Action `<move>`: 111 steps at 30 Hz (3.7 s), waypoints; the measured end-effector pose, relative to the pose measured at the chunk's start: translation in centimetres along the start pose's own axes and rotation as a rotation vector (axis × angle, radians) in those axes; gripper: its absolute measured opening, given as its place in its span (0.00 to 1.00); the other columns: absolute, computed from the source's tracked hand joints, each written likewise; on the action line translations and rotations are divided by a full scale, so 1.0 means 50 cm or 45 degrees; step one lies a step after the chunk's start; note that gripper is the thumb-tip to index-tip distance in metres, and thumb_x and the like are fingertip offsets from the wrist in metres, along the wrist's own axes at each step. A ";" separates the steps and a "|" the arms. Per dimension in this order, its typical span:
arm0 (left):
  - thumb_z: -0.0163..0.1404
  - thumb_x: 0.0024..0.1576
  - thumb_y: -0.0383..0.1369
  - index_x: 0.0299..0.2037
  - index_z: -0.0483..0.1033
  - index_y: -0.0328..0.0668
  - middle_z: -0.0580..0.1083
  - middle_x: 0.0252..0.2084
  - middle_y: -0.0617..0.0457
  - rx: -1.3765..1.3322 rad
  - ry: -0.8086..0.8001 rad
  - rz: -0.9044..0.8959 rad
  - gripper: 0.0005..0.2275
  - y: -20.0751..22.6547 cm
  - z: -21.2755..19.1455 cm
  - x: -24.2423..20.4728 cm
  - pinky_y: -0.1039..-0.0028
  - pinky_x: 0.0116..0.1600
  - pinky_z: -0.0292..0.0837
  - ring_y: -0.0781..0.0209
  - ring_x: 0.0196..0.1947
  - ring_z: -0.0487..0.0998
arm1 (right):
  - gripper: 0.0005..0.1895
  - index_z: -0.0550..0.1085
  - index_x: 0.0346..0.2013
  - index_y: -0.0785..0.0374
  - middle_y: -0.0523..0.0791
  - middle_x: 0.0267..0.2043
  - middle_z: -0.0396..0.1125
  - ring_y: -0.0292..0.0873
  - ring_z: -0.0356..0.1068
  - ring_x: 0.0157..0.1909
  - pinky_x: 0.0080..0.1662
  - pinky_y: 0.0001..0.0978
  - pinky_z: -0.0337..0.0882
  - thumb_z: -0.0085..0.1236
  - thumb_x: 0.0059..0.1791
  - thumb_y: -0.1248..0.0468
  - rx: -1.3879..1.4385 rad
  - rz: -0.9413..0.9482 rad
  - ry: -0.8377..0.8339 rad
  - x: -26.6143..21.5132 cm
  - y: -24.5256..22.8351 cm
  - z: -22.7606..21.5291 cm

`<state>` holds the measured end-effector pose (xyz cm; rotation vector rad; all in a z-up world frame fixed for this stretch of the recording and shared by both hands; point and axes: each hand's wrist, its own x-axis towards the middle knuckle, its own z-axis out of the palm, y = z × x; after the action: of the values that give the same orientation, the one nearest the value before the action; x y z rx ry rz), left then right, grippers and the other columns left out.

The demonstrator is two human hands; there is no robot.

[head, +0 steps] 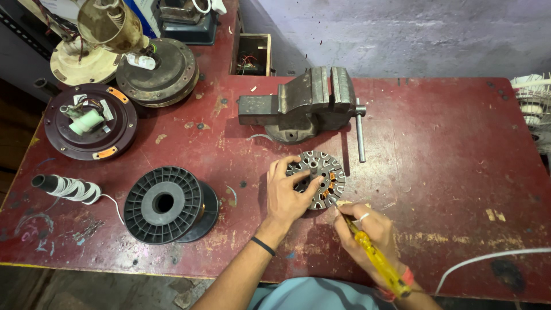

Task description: The person uses a yellow-handled screwdriver to adjust and tighten components on a motor rotor held in a bench vise. They repeatedly probe and reposition the rotor, then remove it from the vise to continue adjustments on the table.

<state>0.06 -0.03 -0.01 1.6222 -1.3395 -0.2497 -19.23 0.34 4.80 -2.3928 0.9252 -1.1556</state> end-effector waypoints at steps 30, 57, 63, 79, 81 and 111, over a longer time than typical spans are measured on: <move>0.65 0.48 0.44 0.35 0.87 0.42 0.73 0.52 0.49 0.004 0.005 -0.015 0.14 0.006 0.001 0.000 0.60 0.61 0.64 0.48 0.57 0.69 | 0.09 0.76 0.36 0.69 0.52 0.38 0.74 0.49 0.78 0.38 0.40 0.33 0.78 0.63 0.41 0.76 0.007 0.007 -0.057 -0.010 -0.006 -0.003; 0.63 0.49 0.44 0.35 0.86 0.36 0.75 0.53 0.51 -0.043 -0.011 -0.138 0.17 -0.011 0.001 0.007 0.64 0.61 0.66 0.51 0.57 0.71 | 0.02 0.80 0.30 0.67 0.46 0.22 0.77 0.38 0.73 0.21 0.23 0.28 0.70 0.63 0.46 0.69 0.402 0.487 -0.547 0.107 0.161 -0.051; 0.64 0.48 0.43 0.33 0.86 0.37 0.75 0.52 0.51 -0.047 -0.001 -0.121 0.15 -0.014 0.004 0.006 0.62 0.59 0.66 0.50 0.55 0.72 | 0.06 0.79 0.35 0.70 0.46 0.29 0.77 0.34 0.76 0.30 0.32 0.25 0.75 0.63 0.45 0.70 0.614 0.523 -0.304 0.048 0.142 -0.055; 0.65 0.48 0.43 0.33 0.86 0.37 0.76 0.50 0.51 -0.020 0.005 -0.138 0.15 -0.008 0.007 0.013 0.63 0.57 0.68 0.50 0.53 0.73 | 0.06 0.80 0.36 0.70 0.44 0.30 0.77 0.31 0.75 0.34 0.37 0.24 0.74 0.61 0.47 0.69 0.685 0.706 -0.353 0.028 0.103 -0.018; 0.65 0.47 0.43 0.32 0.86 0.36 0.76 0.50 0.51 -0.030 0.007 -0.150 0.15 -0.010 0.007 0.014 0.63 0.57 0.68 0.50 0.53 0.73 | 0.06 0.80 0.37 0.70 0.44 0.30 0.77 0.32 0.75 0.34 0.37 0.24 0.74 0.60 0.48 0.69 0.693 0.731 -0.341 0.028 0.104 -0.015; 0.64 0.48 0.44 0.34 0.86 0.36 0.75 0.52 0.51 -0.035 -0.034 -0.192 0.17 -0.013 0.006 0.011 0.63 0.58 0.67 0.51 0.55 0.72 | 0.04 0.78 0.32 0.68 0.40 0.24 0.71 0.28 0.67 0.27 0.30 0.22 0.65 0.61 0.46 0.68 0.489 0.537 -0.215 0.036 0.079 -0.037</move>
<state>0.48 -0.73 -0.45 1.7040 -1.2298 -0.3796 -21.51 -3.81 4.86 -1.8438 0.9859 -0.8626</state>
